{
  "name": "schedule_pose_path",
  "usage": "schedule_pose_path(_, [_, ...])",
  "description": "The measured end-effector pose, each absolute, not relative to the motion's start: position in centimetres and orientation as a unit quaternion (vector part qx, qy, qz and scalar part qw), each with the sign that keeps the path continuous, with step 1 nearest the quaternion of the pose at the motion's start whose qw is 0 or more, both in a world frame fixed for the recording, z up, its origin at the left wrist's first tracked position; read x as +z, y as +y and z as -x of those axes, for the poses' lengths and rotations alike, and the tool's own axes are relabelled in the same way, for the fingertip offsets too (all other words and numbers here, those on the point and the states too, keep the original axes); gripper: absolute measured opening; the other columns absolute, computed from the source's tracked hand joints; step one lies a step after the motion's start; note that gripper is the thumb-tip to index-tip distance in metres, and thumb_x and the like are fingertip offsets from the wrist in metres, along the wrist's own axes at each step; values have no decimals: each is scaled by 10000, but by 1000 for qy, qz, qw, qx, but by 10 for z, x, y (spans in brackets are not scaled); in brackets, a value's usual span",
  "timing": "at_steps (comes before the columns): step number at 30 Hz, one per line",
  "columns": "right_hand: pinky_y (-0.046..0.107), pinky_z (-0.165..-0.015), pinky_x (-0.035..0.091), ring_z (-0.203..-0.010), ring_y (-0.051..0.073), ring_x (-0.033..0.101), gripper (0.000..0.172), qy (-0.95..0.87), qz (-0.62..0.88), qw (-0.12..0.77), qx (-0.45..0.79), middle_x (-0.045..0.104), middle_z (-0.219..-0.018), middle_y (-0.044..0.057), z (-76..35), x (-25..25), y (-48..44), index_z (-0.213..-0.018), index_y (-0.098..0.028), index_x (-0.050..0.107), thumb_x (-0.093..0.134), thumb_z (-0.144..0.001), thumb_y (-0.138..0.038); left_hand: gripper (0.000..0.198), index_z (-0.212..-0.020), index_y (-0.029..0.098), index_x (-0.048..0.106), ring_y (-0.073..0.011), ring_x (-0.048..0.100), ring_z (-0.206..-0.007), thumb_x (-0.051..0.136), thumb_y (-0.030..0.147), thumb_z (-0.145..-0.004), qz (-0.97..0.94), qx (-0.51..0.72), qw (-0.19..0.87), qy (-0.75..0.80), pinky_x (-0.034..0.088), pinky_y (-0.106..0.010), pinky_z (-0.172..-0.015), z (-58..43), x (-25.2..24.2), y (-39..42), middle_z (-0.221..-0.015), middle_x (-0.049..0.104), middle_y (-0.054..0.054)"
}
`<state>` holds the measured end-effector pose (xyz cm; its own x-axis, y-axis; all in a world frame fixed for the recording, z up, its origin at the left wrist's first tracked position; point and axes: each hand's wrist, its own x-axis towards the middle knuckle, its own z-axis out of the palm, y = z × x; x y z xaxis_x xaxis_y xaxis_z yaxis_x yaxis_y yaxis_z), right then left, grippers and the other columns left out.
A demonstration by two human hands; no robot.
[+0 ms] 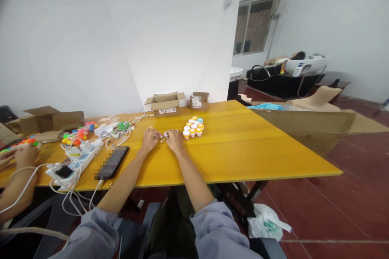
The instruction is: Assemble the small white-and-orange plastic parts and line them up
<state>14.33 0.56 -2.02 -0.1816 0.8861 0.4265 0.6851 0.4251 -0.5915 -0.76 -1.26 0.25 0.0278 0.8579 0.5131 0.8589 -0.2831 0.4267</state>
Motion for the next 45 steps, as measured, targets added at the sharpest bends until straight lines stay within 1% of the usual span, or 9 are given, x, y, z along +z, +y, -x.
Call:
schedule_pose_path(10, [352,-911,479,-1022,252,638,165,-748,526,380,143,729,-1029,94,-144,-23,9,-872,-241,731,636,-841,-110,109,-752,250,747,-289,597,-1037,666,234,-823,690,-378,8,-618,480,-430,-894,12,1,-7,-925,714,-81])
schedule_pose_path(17, [329,-919,478,-1043,238,641,191,-744,527,385,144,730,-1042,91,-142,-23,9,-888,-240,736,623,-844,-92,128,-769,259,750,-255,612,-990,651,237,-848,707,-378,3,-598,482,-406,-891,13,0,-1,-850,712,-62])
schedule_pose_path(21, [324,-921,478,-1043,233,643,191,-743,528,383,148,731,-1038,85,-142,-22,8,-879,-237,733,621,-844,-86,144,-744,262,749,-253,622,-1004,659,195,-834,714,-371,-6,-594,480,-403,-923,12,-1,0,-812,725,-50])
schedule_pose_path(25, [325,-928,479,-1043,230,644,193,-745,524,385,147,732,-1034,78,-143,-20,6,-879,-235,732,623,-841,-81,156,-713,269,748,-243,641,-951,678,179,-819,724,-362,-18,-587,489,-390,-917,11,-2,1,-773,728,-35])
schedule_pose_path(30, [317,-927,478,-1048,228,647,190,-747,521,382,158,731,-1041,83,-143,-16,3,-892,-224,739,632,-838,-77,150,-730,265,750,-240,646,-940,661,205,-834,728,-366,-32,-579,497,-389,-916,13,-4,2,-782,733,-38])
schedule_pose_path(36, [287,-920,469,-1061,211,641,172,-752,526,364,158,728,-1060,78,-144,-16,6,-923,-224,739,626,-860,-111,122,-774,225,737,-235,663,-935,640,259,-839,700,-399,-85,-586,508,-368,-893,14,-5,5,-807,747,-57])
schedule_pose_path(45, [292,-916,468,-1071,220,646,151,-743,541,358,163,732,-1077,87,-143,-17,5,-946,-230,745,628,-881,-160,125,-690,209,660,-200,681,-718,625,249,-803,636,-475,-213,-570,532,-329,-768,15,-6,8,-693,709,-18])
